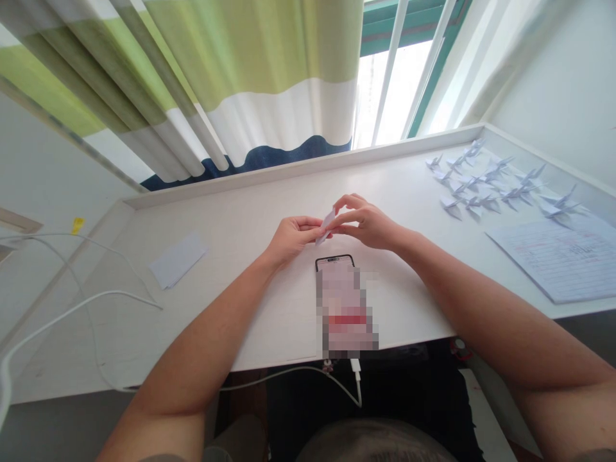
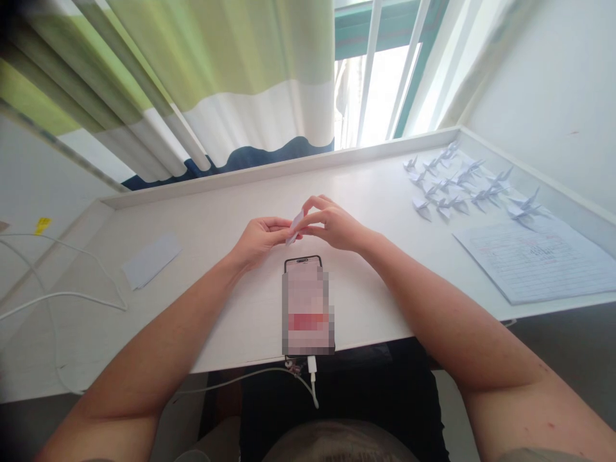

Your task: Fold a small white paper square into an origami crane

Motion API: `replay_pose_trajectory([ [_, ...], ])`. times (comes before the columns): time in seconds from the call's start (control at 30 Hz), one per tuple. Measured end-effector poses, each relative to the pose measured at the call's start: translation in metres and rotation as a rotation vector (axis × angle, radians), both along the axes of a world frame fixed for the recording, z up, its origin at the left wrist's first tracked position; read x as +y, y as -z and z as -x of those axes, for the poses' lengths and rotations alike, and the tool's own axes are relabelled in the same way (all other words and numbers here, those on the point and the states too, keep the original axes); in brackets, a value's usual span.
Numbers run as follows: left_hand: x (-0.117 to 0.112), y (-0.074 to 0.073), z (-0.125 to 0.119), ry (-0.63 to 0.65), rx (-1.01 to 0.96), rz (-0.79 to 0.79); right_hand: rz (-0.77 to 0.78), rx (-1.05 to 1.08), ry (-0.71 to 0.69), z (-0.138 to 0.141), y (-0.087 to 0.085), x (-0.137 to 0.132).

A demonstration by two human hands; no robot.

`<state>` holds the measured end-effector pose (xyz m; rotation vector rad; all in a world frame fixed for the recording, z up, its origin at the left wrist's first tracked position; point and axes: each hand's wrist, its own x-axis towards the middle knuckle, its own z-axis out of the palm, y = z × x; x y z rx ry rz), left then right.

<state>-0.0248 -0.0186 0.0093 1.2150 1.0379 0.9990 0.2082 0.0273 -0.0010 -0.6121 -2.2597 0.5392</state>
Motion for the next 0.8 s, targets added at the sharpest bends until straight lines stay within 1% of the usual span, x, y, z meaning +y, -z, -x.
replay_pose_trajectory([
  [0.07, -0.0011, -0.0005, -0.0001, 0.014, 0.052, -0.04, 0.041, 0.0, 0.0, 0.0015, 0.0002, -0.0022],
  [0.17, -0.003, -0.0008, 0.0001, 0.011, 0.113, -0.071, 0.151, -0.001, -0.032, 0.0041, 0.0005, -0.0046],
  [0.23, -0.0039, -0.0005, 0.0, 0.01, 0.136, -0.079, 0.22, 0.007, -0.029, 0.0059, 0.0008, -0.005],
  [0.33, -0.0046, 0.0003, -0.0013, 0.009, 0.141, -0.104, 0.26, 0.037, 0.0, 0.0084, 0.0012, -0.0048],
  [0.47, -0.0045, 0.0003, -0.0028, -0.004, 0.131, -0.117, 0.224, 0.028, -0.011, 0.0085, -0.0001, -0.005],
  [0.63, -0.0027, -0.0019, -0.0009, -0.012, 0.107, -0.094, 0.103, -0.033, -0.081, 0.0028, -0.001, -0.0026],
  [0.8, -0.0014, -0.0008, -0.0019, 0.006, 0.117, -0.125, -0.008, -0.093, -0.018, 0.0029, 0.0007, -0.0023],
])
